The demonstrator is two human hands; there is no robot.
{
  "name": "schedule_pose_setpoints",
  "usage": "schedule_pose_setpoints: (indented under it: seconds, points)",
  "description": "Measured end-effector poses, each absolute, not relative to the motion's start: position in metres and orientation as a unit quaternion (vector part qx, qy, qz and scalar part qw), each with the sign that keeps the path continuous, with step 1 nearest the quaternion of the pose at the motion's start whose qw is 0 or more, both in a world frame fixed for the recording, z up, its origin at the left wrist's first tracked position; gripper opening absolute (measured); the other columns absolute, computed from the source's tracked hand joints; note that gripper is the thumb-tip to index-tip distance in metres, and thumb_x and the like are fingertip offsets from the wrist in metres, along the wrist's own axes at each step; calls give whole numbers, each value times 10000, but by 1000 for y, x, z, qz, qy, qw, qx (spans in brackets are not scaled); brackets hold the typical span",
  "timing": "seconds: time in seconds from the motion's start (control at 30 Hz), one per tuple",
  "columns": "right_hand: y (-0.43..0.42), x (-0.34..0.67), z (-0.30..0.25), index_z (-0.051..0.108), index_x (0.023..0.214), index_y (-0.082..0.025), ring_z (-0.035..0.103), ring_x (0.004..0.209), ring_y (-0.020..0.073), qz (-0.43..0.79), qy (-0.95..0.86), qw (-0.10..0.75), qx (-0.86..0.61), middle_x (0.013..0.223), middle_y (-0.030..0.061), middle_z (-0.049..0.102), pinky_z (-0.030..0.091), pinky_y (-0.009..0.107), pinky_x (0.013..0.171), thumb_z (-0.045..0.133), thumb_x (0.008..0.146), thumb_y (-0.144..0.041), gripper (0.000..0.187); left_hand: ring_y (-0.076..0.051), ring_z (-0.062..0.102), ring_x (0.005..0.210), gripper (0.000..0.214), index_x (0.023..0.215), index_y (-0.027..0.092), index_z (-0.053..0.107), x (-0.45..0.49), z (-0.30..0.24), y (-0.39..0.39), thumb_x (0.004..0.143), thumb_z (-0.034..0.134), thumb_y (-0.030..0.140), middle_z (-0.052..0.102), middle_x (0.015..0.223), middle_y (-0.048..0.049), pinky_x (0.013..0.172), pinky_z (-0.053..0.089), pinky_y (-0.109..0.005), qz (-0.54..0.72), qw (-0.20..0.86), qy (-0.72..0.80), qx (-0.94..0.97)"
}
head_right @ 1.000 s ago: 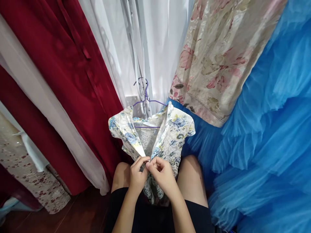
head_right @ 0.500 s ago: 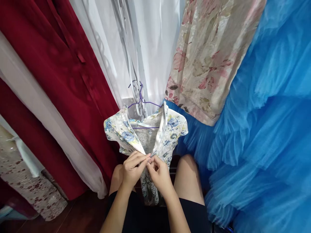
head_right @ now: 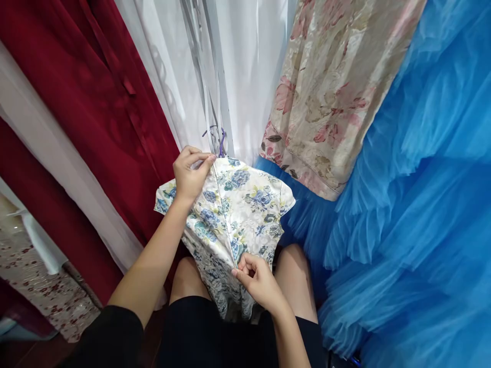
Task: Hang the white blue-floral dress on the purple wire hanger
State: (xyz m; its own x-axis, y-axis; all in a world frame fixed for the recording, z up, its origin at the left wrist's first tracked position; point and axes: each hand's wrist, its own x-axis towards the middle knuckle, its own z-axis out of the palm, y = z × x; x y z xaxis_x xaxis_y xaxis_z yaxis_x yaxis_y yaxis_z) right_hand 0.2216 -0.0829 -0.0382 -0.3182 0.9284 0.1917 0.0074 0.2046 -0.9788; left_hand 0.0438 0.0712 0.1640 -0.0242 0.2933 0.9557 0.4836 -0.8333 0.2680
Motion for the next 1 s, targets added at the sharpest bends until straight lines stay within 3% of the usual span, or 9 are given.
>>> schedule_pose_setpoints:
  seconds: [0.1,0.27,0.43,0.57,0.63,0.73,0.83,1.0]
  points:
    - [-85,218,-49,483,741,-207,382,562,118,509,-619,443,-402,582,-68,420,267,262,566,683,905,-338,290,-160,672,833,101,955,233,798,40,147,61,903,732,289,728,924,-34,715,527,-306,-628,27,-237,-741]
    - [-80,211,-43,592,920,-191,403,574,131,489,-613,459,-418,593,-71,418,315,268,587,622,952,-384,197,-167,690,813,115,1002,231,790,25,126,48,901,740,253,776,895,-34,809,523,-368,-557,69,-208,-801]
    - [-55,210,16,611,1166,-230,377,555,143,408,-601,564,-392,603,-68,403,292,278,545,593,979,-429,274,-161,695,786,40,921,199,744,18,135,40,895,743,230,771,849,-24,829,534,-361,-549,121,-195,-804]
    - [-23,201,72,579,1333,-265,449,587,168,299,-635,626,-339,641,-40,468,366,309,583,542,1010,-383,346,-152,692,738,67,862,197,689,19,138,36,887,749,212,758,795,2,872,527,-380,-543,152,-184,-805]
    - [-6,197,91,610,1300,-273,475,595,169,240,-671,621,-326,654,-32,491,385,316,602,529,1015,-356,307,-145,703,728,67,865,199,677,18,136,37,897,736,195,764,802,14,939,504,-409,-536,159,-178,-810]
    - [13,197,106,665,1084,-252,461,562,148,170,-729,576,-329,622,-43,479,363,299,582,556,1000,-321,155,-149,721,774,77,855,202,669,14,132,39,904,727,190,771,847,15,1005,469,-443,-533,171,-183,-808]
    - [24,205,111,639,968,-228,457,552,136,121,-754,547,-344,615,-47,500,346,286,575,580,981,-291,88,-158,707,835,90,832,208,675,11,129,37,891,744,212,751,883,4,964,479,-430,-546,170,-196,-797]
    - [27,212,119,650,1159,-229,505,567,143,99,-769,540,-327,643,-36,579,387,284,614,584,978,-274,197,-156,665,824,84,843,220,682,14,132,34,880,757,216,715,873,11,905,476,-404,-560,161,-194,-789]
